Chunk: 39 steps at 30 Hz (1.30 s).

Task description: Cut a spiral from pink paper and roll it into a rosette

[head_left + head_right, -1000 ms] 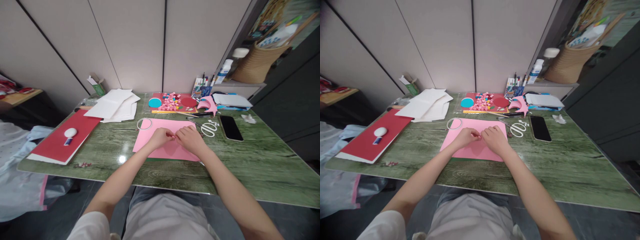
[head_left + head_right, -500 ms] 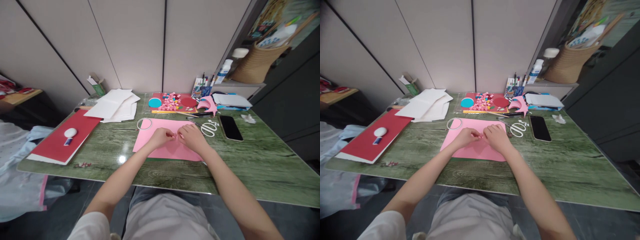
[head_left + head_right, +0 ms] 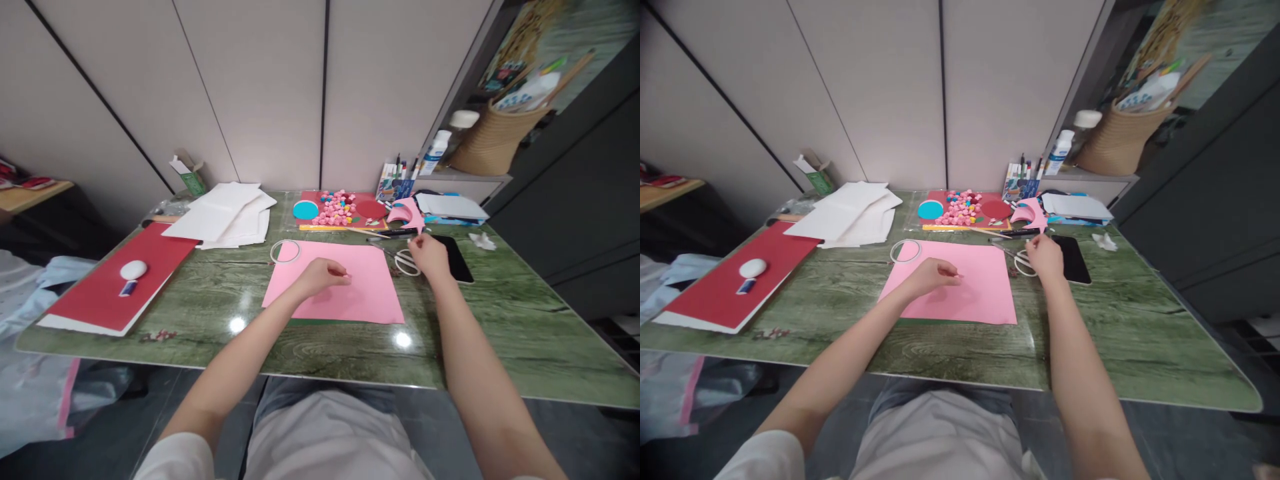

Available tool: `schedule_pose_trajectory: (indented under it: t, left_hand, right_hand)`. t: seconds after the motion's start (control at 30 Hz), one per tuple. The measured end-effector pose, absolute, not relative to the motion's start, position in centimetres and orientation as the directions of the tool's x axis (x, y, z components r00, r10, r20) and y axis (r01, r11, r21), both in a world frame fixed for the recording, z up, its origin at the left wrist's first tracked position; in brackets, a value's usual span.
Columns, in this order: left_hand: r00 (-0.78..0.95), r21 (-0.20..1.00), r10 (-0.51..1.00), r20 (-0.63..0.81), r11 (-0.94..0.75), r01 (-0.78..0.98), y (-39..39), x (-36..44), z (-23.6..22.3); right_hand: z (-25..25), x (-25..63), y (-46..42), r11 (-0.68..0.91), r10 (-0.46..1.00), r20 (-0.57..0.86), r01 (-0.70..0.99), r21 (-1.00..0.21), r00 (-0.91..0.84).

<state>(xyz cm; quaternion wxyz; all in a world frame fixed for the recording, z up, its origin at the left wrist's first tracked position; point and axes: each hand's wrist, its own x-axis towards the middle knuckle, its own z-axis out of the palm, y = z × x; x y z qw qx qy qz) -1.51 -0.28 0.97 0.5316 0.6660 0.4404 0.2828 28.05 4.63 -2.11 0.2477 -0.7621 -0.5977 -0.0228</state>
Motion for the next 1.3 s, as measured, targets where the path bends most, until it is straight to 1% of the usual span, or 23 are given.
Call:
schedule_pose_trajectory:
  t: [0.07,0.1,0.27,0.37,0.43,0.47,0.5,0.6,0.7,0.77,0.87,1.03,1.17,1.27,1.3]
  left_hand:
    - [0.448,0.958,0.889,-0.098,-0.037,0.283,-0.3,-1.5,0.9]
    - [0.445,0.958,0.890,-0.099,-0.035,0.284,-0.2,-1.4,0.8]
    - [0.449,0.961,0.889,-0.086,-0.044,0.272,-0.2,-1.4,0.8]
    - [0.451,0.966,0.888,-0.089,-0.033,0.255,-0.2,-1.5,1.0]
    - [0.440,0.974,0.893,-0.095,-0.008,0.225,-0.2,-1.5,1.1]
    - [0.428,0.979,0.899,-0.094,0.006,0.201,-0.2,-1.4,1.2]
    - [0.415,0.985,0.906,-0.089,0.017,0.174,-0.3,-1.4,1.2]
    - [0.356,0.997,0.933,-0.050,0.026,0.073,-0.4,-1.2,1.5]
    - [0.289,0.997,0.957,-0.015,0.038,-0.072,-0.7,-0.9,1.7]
    - [0.283,0.986,0.959,0.001,0.047,-0.161,-0.9,-0.7,1.8]
    - [0.288,0.974,0.958,0.010,0.056,-0.220,-1.2,-0.5,1.9]
    - [0.265,0.966,0.964,-0.013,0.080,-0.244,-1.4,-0.2,2.1]
    - [0.271,0.954,0.962,0.021,0.062,-0.293,-1.7,-0.1,2.1]
    - [0.282,0.956,0.959,0.030,0.056,-0.289,-2.1,-0.1,2.4]
    - [0.283,0.958,0.959,0.027,0.056,-0.283,-2.2,-0.1,2.5]
  right_hand:
    - [-3.1,30.0,5.2,-0.272,0.883,0.304,0.917,-0.291,0.358]
    - [-3.5,30.7,5.3,-0.280,0.884,0.301,0.921,-0.270,0.357]
    - [-4.7,32.3,5.6,-0.199,0.900,0.336,0.948,-0.248,0.277]
    - [-4.4,32.2,5.5,-0.190,0.892,0.360,0.949,-0.252,0.274]
    - [-3.6,31.1,5.2,-0.183,0.867,0.408,0.945,-0.272,0.286]
    - [-2.9,30.2,4.8,-0.150,0.857,0.437,0.945,-0.291,0.271]
    - [-2.0,29.0,4.4,-0.081,0.848,0.477,0.945,-0.317,0.233]
    - [0.8,24.3,1.9,0.255,0.794,0.607,0.901,-0.352,0.013]
    - [3.0,19.4,-1.4,0.492,0.696,0.699,0.817,-0.300,-0.163]
    - [3.5,17.2,-3.3,0.586,0.636,0.722,0.780,-0.220,-0.273]
    - [3.3,15.8,-4.5,0.604,0.573,0.761,0.784,-0.142,-0.304]
    - [2.7,15.7,-4.3,0.566,0.592,0.749,0.815,-0.124,-0.297]
    - [2.5,15.6,-4.5,0.563,0.554,0.778,0.822,-0.086,-0.298]
    - [2.3,15.6,-4.8,0.531,0.541,0.789,0.846,-0.051,-0.292]
    - [2.3,15.6,-4.9,0.536,0.511,0.810,0.843,-0.037,-0.289]
